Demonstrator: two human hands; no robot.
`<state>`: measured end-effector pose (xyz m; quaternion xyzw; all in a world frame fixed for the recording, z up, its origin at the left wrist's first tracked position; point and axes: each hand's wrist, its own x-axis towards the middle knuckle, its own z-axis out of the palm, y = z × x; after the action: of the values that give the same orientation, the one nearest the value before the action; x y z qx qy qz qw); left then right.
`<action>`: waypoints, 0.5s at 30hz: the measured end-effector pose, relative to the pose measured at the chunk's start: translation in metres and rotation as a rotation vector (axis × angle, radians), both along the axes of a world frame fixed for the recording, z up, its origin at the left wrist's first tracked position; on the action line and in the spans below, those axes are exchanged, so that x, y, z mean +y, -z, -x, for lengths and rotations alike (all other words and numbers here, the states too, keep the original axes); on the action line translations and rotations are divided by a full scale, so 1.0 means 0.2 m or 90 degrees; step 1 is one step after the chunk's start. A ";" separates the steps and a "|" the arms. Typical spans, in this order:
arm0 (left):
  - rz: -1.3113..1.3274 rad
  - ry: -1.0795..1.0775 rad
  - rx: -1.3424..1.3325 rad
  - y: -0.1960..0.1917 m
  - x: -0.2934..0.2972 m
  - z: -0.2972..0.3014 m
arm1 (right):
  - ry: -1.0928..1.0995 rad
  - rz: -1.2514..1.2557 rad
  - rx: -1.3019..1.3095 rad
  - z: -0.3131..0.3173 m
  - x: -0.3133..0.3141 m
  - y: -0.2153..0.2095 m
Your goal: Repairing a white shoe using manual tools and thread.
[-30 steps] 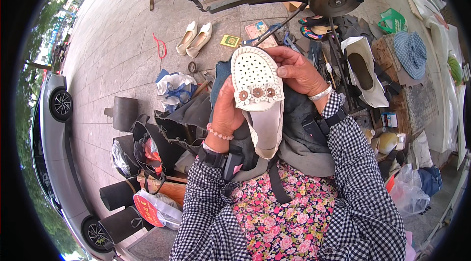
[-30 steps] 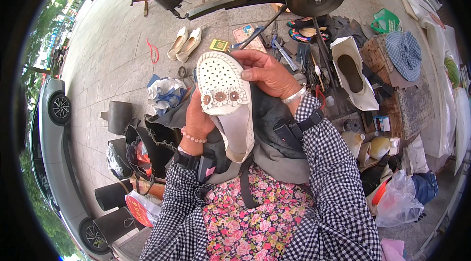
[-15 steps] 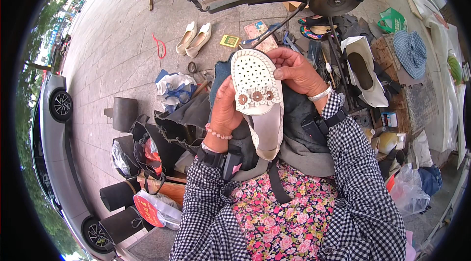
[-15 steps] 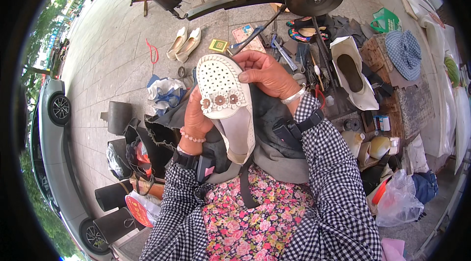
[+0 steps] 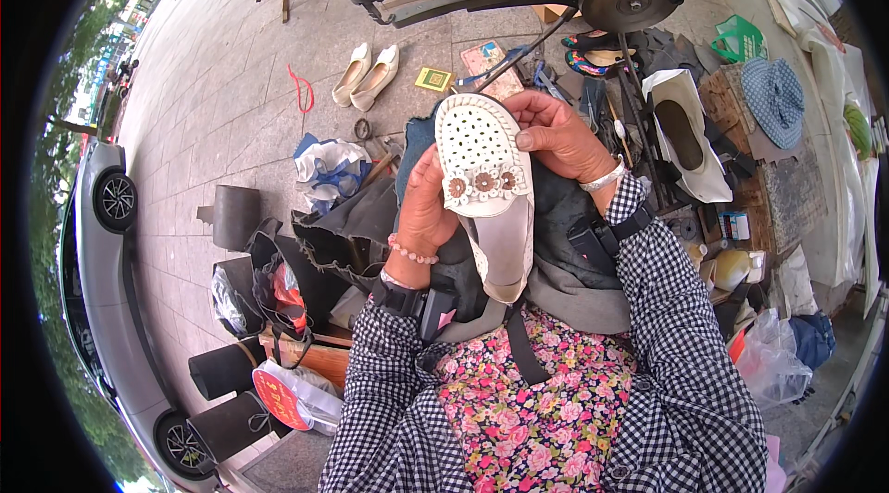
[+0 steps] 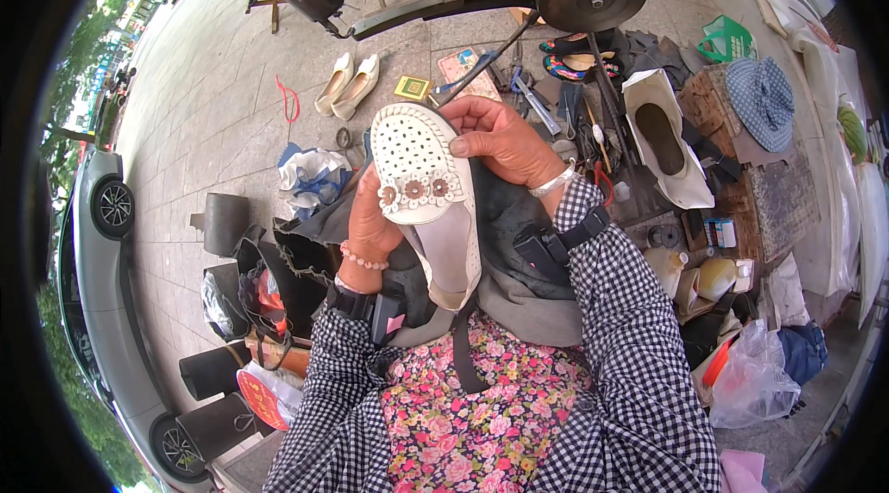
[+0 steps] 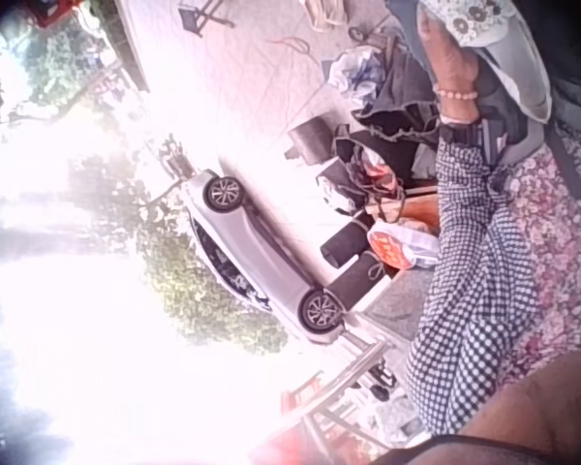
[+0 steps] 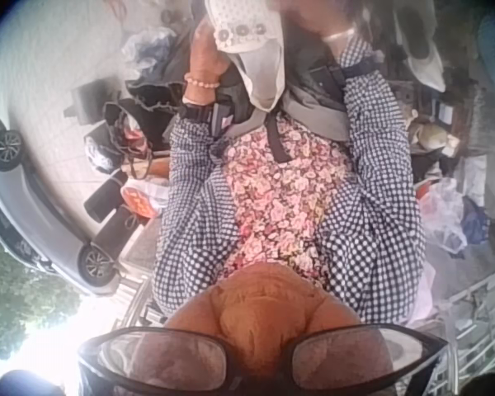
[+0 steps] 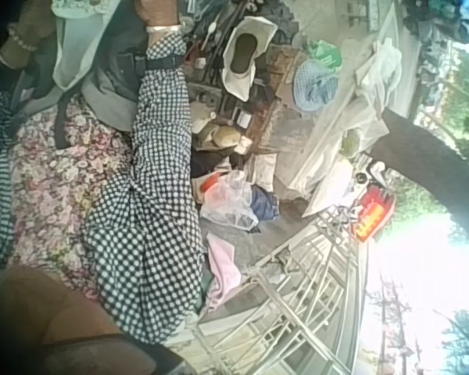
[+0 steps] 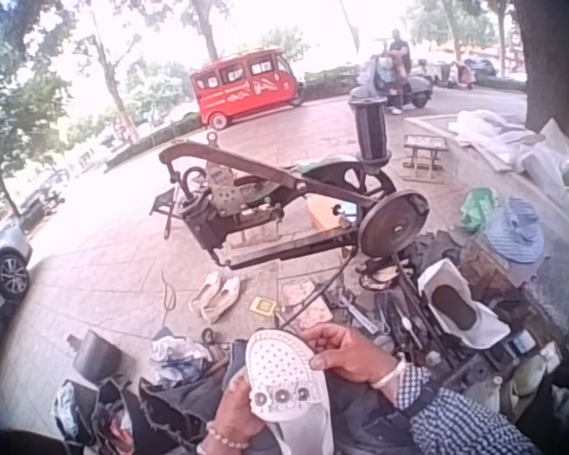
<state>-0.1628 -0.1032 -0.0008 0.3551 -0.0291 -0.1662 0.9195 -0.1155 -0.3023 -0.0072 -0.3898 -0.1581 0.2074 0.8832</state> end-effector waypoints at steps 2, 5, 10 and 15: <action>0.000 -0.003 0.005 0.00 0.00 0.00 | -0.001 0.000 0.001 0.00 0.00 0.00; 0.003 -0.007 0.016 0.01 0.00 0.00 | -0.004 -0.004 -0.002 0.00 0.00 -0.01; 0.006 -0.004 0.015 0.01 0.01 0.00 | -0.006 -0.003 -0.004 0.00 0.00 -0.01; 0.016 -0.004 0.002 0.01 0.00 0.00 | 0.001 0.020 -0.001 0.00 0.00 -0.01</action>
<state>-0.1624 -0.1030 -0.0024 0.3432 -0.0288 -0.1635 0.9245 -0.1158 -0.3023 -0.0061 -0.4037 -0.1557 0.2088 0.8771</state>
